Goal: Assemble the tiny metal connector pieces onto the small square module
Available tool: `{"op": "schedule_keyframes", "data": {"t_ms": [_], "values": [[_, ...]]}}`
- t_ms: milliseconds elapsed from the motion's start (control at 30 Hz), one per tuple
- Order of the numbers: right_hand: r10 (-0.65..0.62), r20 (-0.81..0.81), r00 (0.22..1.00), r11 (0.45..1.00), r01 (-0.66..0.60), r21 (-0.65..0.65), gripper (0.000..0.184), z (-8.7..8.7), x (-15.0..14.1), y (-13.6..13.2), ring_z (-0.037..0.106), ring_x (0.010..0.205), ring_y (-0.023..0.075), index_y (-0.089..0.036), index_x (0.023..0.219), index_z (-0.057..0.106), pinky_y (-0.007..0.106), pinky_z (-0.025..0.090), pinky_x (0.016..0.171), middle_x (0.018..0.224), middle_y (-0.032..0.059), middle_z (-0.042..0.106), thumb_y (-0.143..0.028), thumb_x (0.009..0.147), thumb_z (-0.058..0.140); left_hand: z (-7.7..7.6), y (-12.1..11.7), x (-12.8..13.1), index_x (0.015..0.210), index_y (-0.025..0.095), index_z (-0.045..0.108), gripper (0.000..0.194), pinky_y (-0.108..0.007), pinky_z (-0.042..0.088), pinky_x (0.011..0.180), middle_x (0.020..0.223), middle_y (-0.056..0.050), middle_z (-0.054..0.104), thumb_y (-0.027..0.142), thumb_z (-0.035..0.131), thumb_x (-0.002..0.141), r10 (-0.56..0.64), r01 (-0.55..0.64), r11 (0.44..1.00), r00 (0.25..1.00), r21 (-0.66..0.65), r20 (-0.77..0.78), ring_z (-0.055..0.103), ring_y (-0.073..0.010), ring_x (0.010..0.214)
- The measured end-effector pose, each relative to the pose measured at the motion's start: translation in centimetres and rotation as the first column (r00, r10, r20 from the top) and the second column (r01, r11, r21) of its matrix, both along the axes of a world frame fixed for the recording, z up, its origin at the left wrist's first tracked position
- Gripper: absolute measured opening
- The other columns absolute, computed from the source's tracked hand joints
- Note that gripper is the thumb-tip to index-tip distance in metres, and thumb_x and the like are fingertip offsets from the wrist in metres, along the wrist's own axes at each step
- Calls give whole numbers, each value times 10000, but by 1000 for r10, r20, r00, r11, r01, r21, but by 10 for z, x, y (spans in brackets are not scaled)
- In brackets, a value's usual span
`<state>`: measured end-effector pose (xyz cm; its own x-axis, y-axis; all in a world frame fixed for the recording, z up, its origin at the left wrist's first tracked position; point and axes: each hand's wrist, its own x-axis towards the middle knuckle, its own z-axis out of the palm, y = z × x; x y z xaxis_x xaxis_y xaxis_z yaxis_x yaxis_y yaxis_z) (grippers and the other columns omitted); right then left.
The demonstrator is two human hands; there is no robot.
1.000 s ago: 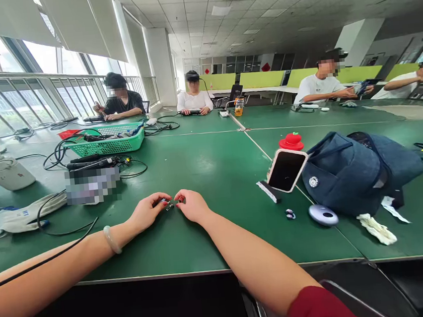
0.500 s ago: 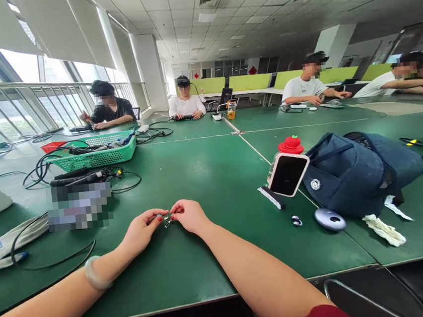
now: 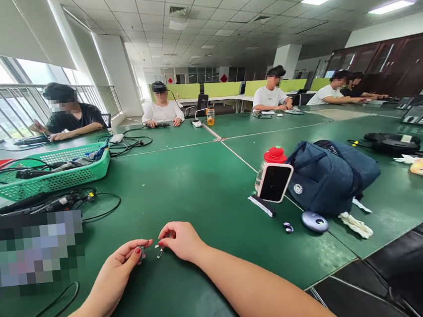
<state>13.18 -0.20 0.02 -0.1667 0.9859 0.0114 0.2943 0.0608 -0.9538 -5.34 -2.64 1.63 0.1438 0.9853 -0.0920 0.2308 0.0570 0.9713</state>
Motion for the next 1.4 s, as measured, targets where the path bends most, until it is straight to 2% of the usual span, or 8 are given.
{"op": "schedule_keyframes", "data": {"t_ms": [100,300,700,967,1100,1167,1300,1400], "values": [[-11,37,999,1000,11,7,85,2,0,0,450,558,75,-187,759,680,213,347,557,593,-57,540,-177,692,732,-1,0,-3,924,213,703,444,-293,473,717,970,-65,716,585,655,687,5,-4,1000,1000,-24,24,566,-169,737],[54,-35,998,998,-55,-34,72,1,2,-2,441,559,72,-178,765,674,214,346,559,615,-57,544,-160,703,705,3,-2,-1,937,211,714,474,-294,477,722,1010,-77,715,610,643,691,16,-14,999,999,-37,48,588,-174,763],[71,-76,995,996,-74,-43,29,0,7,-3,599,656,121,-184,722,671,263,466,688,690,-11,666,-197,710,648,-2,1,4,1022,163,666,534,-239,412,524,879,-83,719,591,640,705,64,-54,996,989,-77,134,497,-105,563],[45,-49,998,999,-45,15,91,-3,8,-3,547,615,103,-181,738,657,245,441,651,672,-19,638,-252,755,603,-9,26,18,1081,149,643,433,-301,529,748,977,-78,689,401,655,729,69,-66,998,975,-25,213,620,-126,718],[71,-208,976,994,-86,-63,204,-7,15,15,509,538,84,-166,744,642,232,423,572,616,-29,605,-361,699,682,-11,51,26,1128,146,636,379,-317,527,845,1018,-68,683,212,602,756,48,-53,998,992,33,115,645,-116,756],[41,-294,955,994,-68,-81,300,-9,17,25,517,551,80,-165,767,644,228,423,567,656,-15,629,-428,647,723,-10,58,28,1151,138,629,390,-321,535,858,1008,-70,692,142,574,765,14,-14,1000,996,6,88,659,-120,780],[-32,-410,911,995,-10,-100,400,-13,16,36,552,596,84,-173,818,626,233,439,592,717,-8,650,-438,560,780,-6,57,29,1182,143,620,400,-329,540,874,969,-53,709,87,546,793,-61,61,998,997,14,41,683,-133,812],[-58,-432,900,998,37,-57,412,-14,15,35,579,610,90,-177,873,602,237,449,602,732,-13,660,-400,574,776,-6,54,28,1195,143,620,410,-341,535,886,973,-57,713,81,569,792,-114,113,993,994,44,4,693,-153,841]]}}
